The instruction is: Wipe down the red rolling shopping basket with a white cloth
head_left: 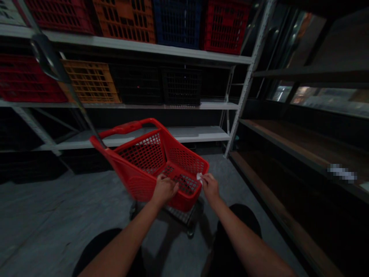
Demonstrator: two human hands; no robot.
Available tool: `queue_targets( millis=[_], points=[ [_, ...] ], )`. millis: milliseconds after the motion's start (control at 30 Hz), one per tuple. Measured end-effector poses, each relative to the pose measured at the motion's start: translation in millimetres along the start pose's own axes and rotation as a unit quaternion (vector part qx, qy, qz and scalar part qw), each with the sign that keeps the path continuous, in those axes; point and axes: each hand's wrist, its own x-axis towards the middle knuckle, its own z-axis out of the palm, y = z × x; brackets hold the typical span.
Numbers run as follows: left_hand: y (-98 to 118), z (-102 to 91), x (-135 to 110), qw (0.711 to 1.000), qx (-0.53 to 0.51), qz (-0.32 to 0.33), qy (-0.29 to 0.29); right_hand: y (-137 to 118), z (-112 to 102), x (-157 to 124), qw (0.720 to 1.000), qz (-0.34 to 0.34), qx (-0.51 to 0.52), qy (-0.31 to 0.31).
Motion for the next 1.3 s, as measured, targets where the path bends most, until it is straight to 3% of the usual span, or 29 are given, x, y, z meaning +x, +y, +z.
queue_targets(
  millis=[167, 267, 367, 467, 533, 667, 767, 867, 1000, 1067, 1233, 1300],
  points=[
    [-15, -3.1, -3, 1.000, 0.003, 0.010, -0.018, -33, 13, -43, 0.996, -0.021, 0.073, -0.054],
    [-29, -7.5, -4, 0.999, 0.001, 0.028, -0.046, -26, 11, -33, 0.994, -0.027, 0.078, -0.066],
    [-36, -14.3, -4, 0.997, -0.008, 0.037, -0.070, -7, 1, -7, 0.999, -0.007, 0.047, -0.020],
    [-26, -17.2, -5, 1.000, -0.001, -0.006, -0.030, 0, -4, 8, 0.999, 0.014, 0.024, 0.035],
    [-10, -13.3, -8, 0.998, 0.009, -0.055, 0.015, -8, 1, 1, 0.998, 0.018, 0.028, 0.047],
    [19, 1.6, -14, 0.990, 0.023, -0.123, 0.072, -46, 30, -40, 0.997, 0.005, 0.073, -0.015],
    [22, 6.0, -16, 0.991, -0.003, -0.113, 0.069, -61, 42, -57, 0.993, -0.023, 0.092, -0.064],
    [15, 4.6, -17, 0.995, -0.032, -0.082, 0.042, -41, 30, -38, 0.996, -0.042, 0.060, -0.059],
    [11, 2.3, -17, 0.996, -0.045, -0.072, 0.016, 1, 2, 6, 1.000, -0.009, -0.007, 0.015],
    [11, 1.3, -17, 0.996, -0.050, -0.074, 0.011, 3, 0, 10, 1.000, 0.001, -0.015, 0.022],
    [12, -3.7, -19, 0.996, -0.063, -0.064, -0.003, -37, 26, -37, 0.994, -0.058, 0.038, -0.089],
    [11, -6.1, -23, 0.996, -0.066, -0.056, -0.002, -41, 27, -43, 0.990, -0.075, 0.048, -0.112]
  ],
)
